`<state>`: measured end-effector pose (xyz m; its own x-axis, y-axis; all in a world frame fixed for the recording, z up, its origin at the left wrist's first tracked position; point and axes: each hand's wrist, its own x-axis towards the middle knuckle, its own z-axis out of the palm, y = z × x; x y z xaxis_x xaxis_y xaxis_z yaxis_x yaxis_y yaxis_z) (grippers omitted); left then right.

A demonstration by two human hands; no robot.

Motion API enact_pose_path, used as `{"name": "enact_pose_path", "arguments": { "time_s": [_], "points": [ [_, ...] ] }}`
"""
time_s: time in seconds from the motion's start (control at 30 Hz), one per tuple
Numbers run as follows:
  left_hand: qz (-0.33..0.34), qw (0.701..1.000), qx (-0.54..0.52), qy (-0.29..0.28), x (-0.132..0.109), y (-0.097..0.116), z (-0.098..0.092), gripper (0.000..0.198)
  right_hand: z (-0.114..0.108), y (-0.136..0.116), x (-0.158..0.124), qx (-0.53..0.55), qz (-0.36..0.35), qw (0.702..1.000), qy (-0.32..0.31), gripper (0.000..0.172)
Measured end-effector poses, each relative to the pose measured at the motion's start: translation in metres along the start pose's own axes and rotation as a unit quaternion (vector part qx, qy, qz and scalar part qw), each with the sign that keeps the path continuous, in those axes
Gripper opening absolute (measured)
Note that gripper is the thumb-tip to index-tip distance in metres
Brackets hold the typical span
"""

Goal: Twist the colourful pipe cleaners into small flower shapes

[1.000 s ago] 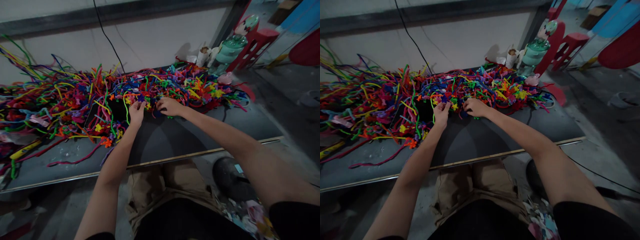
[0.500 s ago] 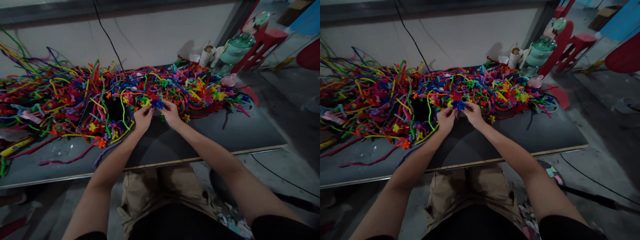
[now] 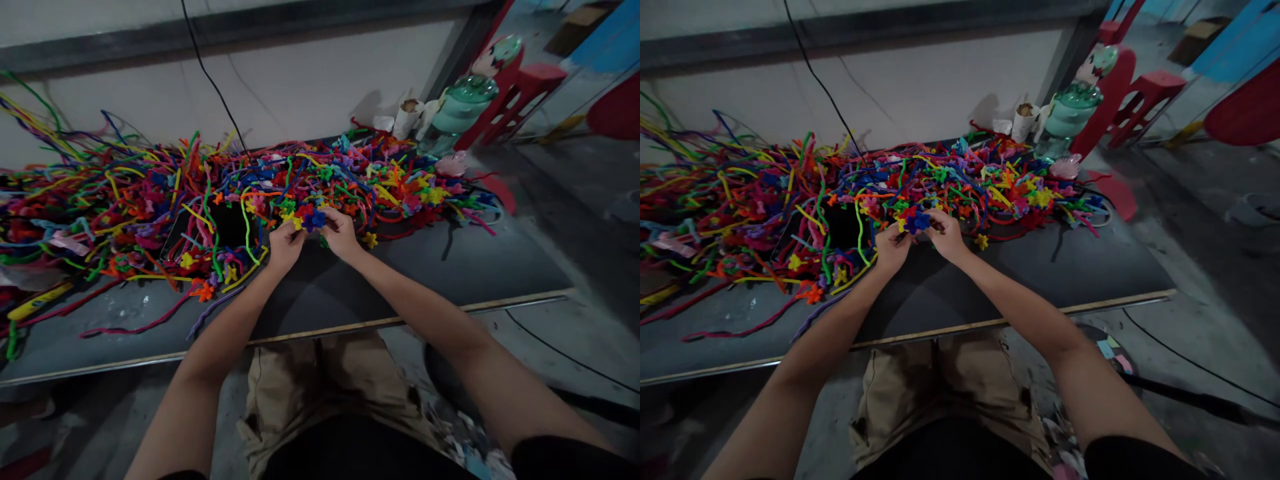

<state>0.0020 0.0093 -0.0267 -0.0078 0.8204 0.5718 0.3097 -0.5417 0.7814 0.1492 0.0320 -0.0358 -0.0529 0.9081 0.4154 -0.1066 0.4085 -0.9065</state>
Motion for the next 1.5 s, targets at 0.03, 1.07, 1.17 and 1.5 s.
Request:
{"name": "enact_pose_path", "arguments": {
  "time_s": [0.03,1.07,1.17,1.5],
  "points": [
    [0.024,1.0,0.017,-0.005,0.001,-0.001,-0.001,0.028,-0.001,0.002,0.0,0.007,0.004,1.0,-0.005,0.048],
    [0.014,0.998,0.01,-0.066,0.005,0.004,-0.005,0.03,-0.014,-0.01,0.004,0.022,0.062,0.992,-0.111,0.029],
    [-0.061,0.996,-0.036,0.057,0.01,0.001,-0.006,0.033,-0.02,-0.014,0.004,-0.026,0.038,0.994,-0.099,0.032],
    [-0.115,0.961,-0.04,0.25,0.024,-0.027,-0.021,0.027,-0.042,-0.008,0.03,-0.314,-0.054,0.946,-0.059,0.047]
  ]
}}
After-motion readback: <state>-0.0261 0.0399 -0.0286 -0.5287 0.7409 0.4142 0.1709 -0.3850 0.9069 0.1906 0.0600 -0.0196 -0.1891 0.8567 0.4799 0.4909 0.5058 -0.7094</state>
